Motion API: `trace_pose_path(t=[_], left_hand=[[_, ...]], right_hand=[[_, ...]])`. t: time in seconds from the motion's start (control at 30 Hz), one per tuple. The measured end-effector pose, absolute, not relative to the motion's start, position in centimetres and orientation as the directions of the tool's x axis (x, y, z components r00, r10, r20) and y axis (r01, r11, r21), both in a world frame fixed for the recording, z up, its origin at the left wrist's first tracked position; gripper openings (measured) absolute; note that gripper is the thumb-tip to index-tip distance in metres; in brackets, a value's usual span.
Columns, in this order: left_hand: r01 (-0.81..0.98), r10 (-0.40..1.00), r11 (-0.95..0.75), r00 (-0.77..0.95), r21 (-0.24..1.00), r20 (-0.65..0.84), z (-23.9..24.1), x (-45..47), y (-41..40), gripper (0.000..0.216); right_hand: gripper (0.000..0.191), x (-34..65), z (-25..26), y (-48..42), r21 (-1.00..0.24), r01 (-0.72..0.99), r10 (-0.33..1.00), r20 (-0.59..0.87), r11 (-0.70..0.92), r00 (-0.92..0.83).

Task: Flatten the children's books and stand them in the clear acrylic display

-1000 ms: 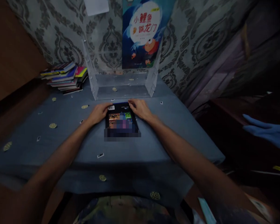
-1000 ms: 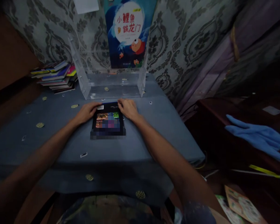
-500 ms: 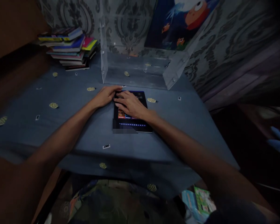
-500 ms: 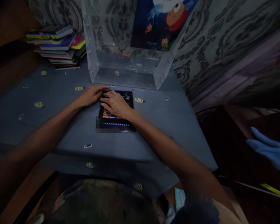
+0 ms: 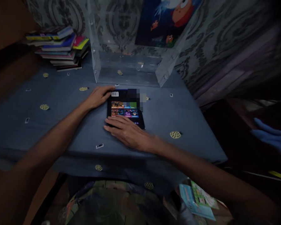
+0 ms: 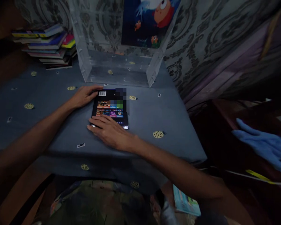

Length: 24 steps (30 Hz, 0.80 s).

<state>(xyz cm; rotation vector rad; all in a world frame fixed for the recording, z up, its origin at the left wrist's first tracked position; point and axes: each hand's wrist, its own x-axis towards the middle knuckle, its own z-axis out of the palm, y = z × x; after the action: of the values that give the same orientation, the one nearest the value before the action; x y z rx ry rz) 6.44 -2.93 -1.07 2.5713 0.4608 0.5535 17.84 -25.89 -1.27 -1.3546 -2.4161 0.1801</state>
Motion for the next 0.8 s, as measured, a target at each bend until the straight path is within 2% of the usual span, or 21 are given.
trace_pose_path(t=[0.3,0.5,0.63,0.8], left_hand=[[0.247,0.407,-0.864,0.856,0.439,0.319,-1.1,7.2,-2.9,0.043],[0.252,0.398,-0.886,0.844,0.388,0.36,-1.7,7.8,-2.7,0.04],[0.283,0.407,-0.894,0.839,0.348,0.362,-1.8,7.7,-3.0,0.042],[0.351,0.429,-0.895,0.847,0.275,0.313,-1.4,7.7,-3.9,0.044]], right_hand=[[0.037,18.7,0.1,-23.9,-0.123,0.776,0.775,0.255,0.618,-0.578],[0.037,19.3,-0.1,-23.5,-0.119,0.77,0.767,0.273,0.626,-0.581],[0.035,20.1,0.1,-24.2,-0.216,0.766,0.789,0.285,0.606,-0.544],[0.034,24.4,0.6,-23.5,-0.468,0.756,0.887,0.3,0.457,-0.351]])
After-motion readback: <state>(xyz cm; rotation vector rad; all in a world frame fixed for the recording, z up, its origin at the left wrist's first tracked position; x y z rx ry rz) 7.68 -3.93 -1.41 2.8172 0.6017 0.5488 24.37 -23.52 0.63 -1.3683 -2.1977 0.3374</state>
